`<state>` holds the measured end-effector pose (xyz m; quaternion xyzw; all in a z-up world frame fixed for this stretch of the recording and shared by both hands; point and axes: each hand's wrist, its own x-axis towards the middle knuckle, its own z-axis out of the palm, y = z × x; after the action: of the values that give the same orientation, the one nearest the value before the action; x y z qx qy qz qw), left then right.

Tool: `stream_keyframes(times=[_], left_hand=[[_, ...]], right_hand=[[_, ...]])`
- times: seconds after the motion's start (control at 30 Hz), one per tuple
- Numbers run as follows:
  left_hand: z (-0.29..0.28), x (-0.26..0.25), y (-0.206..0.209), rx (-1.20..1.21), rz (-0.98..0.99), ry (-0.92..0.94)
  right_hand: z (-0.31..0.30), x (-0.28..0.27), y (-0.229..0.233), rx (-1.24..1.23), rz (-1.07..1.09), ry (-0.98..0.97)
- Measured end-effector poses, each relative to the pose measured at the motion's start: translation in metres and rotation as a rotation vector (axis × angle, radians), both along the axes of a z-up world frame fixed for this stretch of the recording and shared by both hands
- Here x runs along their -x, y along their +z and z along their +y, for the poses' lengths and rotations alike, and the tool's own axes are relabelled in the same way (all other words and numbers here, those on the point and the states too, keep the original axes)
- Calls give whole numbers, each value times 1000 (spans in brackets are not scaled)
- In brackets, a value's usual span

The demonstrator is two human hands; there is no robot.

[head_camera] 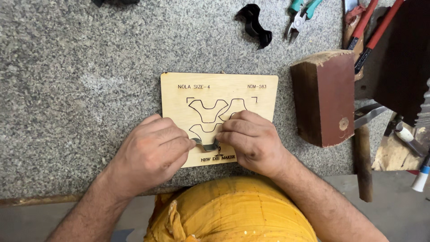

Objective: The person repeatedly shapes small metal pieces using a manual press and a hammer. They compare each piece to a wooden template, then use the press to bend it and the hammer to refine the curve on an anvil.

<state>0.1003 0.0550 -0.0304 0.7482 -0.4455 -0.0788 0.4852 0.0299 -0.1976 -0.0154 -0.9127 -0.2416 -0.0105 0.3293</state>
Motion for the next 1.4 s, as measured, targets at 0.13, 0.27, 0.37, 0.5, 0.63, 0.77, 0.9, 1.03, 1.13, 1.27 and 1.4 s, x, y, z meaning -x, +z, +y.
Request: stream_keyframes(times=[0.13, 0.27, 0.37, 0.5, 0.63, 0.77, 0.9, 1.03, 1.13, 1.27, 1.4], left_hand=[[0, 0, 8, 11, -13, 13], [0, 6, 25, 11, 6, 34], [3, 11, 37, 28, 75, 21], [-6, 22, 45, 3, 431, 21], [-29, 37, 44, -38, 1149, -3], [-51, 51, 42, 22, 1325, -183], [-79, 65, 44, -6, 1255, -146], [-109, 82, 47, -9, 1092, -82], [-133, 95, 51, 31, 1067, -36], [-174, 110, 61, 107, 1001, 10], [-228, 122, 68, 158, 917, 43]], right_hand=[[1, -4, 11, 16, -12, 31], [2, -3, 36, 30, -81, 53], [-2, 0, 57, 62, -160, 95], [-8, 10, 85, 90, -262, 153], [-14, 27, 105, 62, -367, 169], [-28, 50, 109, 38, -460, 120], [-54, 96, 105, 80, -476, -175], [-102, 155, 89, 193, -359, -742], [-149, 194, 59, 353, -233, -995], [-186, 246, 16, 656, -149, -1105], [-211, 278, -4, 475, 61, -1191]])
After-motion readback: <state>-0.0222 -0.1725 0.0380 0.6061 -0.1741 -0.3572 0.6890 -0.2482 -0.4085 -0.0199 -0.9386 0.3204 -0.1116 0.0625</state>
